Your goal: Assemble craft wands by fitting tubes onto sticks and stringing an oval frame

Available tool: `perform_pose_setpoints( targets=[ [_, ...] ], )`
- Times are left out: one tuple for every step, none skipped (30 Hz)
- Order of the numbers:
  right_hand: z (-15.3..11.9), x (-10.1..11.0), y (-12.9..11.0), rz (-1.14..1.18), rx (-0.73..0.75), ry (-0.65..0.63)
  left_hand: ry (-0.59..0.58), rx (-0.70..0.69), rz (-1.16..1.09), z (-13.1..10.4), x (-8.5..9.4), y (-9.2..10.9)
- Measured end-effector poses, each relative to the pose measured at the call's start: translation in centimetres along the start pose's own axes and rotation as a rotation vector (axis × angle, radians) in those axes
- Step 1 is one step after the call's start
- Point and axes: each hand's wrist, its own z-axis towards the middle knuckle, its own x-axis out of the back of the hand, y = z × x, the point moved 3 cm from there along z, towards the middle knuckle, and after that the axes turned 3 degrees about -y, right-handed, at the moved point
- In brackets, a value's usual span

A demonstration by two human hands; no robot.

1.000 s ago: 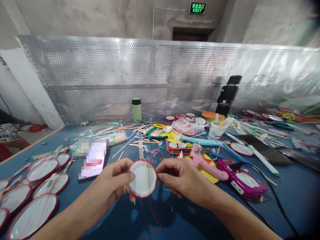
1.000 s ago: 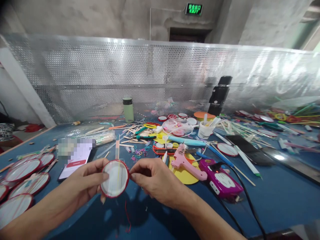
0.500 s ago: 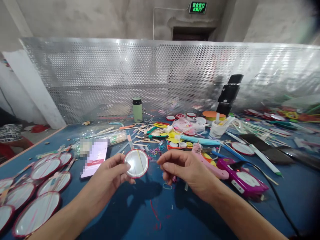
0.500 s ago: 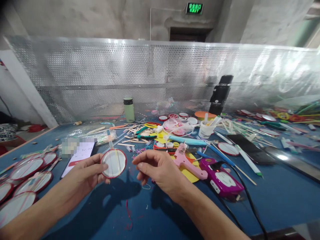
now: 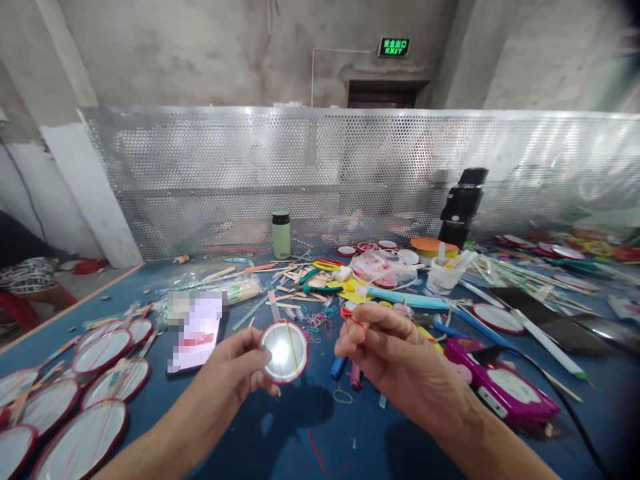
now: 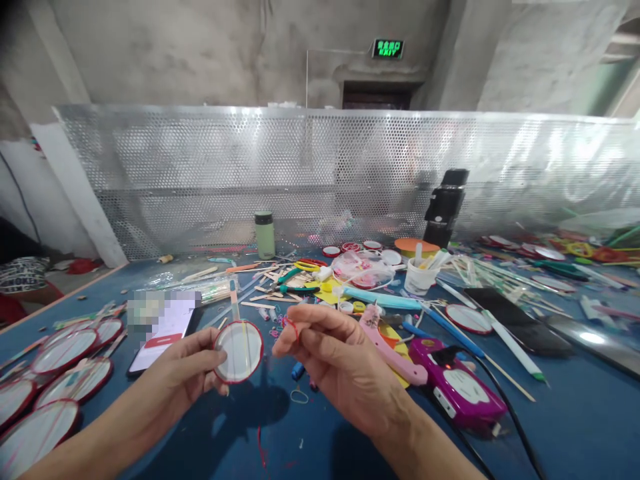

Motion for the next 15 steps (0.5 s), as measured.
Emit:
perform_pose_setpoints(
  targets=[
    [-0.1, 0.1, -0.2, 0.007, 0.021, 0.009, 0.0, -0.004, -0.001, 0.1, 0.0, 0.0],
    [-0.1, 0.1, -0.4, 0.011, 0.041, 0.009, -0.003, -0.006, -0.003, 0.2, 0.0, 0.0],
    [-0.2, 0.1, -0.5, 0.006, 0.06, 0.005, -0.008, -0.005, -0.004, 0.3, 0.0, -0.1],
    [-0.3, 0.1, -0.6, -0.011, 0.073, -0.001, -0.011, -0.002, -0.003, 0.4, 0.0, -0.1],
    [-0.3, 0.0, -0.7, -0.04, 0.078, -0.003, -0.013, 0.003, -0.001, 0.4, 0.1, -0.1],
    [-0.3, -0.2, -0.7, -0.083, 0.075, 0.005, -0.011, 0.006, 0.002, 0.4, 0.1, -0.1],
    [-0.4, -0.3, -0.7, -0.136, 0.064, 0.022, -0.003, 0.008, 0.002, 0.5, 0.2, -0.2],
    [-0.4, -0.5, -0.6, -0.194, 0.044, 0.039, 0.01, 0.011, 0.001, 0.4, 0.3, -0.2],
    [-0.5, -0.7, -0.5, -0.252, 0.013, 0.053, 0.024, 0.013, -0.001, 0.4, 0.4, -0.2],
    [-0.6, -1.0, -0.4, -0.305, -0.021, 0.058, 0.036, 0.016, -0.003, 0.4, 0.4, -0.2],
    [-0.8, -1.2, -0.3, -0.35, -0.055, 0.059, 0.044, 0.018, -0.003, 0.4, 0.4, -0.2],
    [-1.0, -1.3, -0.2, -0.387, -0.09, 0.057, 0.049, 0.023, -0.001, 0.4, 0.4, -0.2],
    [-1.3, -1.3, 0.0, -0.421, -0.123, 0.053, 0.051, 0.032, 0.003, 0.4, 0.4, -0.2],
    [-1.7, -1.2, 0.1, -0.455, -0.15, 0.048, 0.054, 0.044, 0.007, 0.5, 0.4, -0.2],
    [-2.0, -0.9, 0.2, -0.493, -0.168, 0.037, 0.059, 0.057, 0.01, 0.6, 0.4, -0.2]
  ],
)
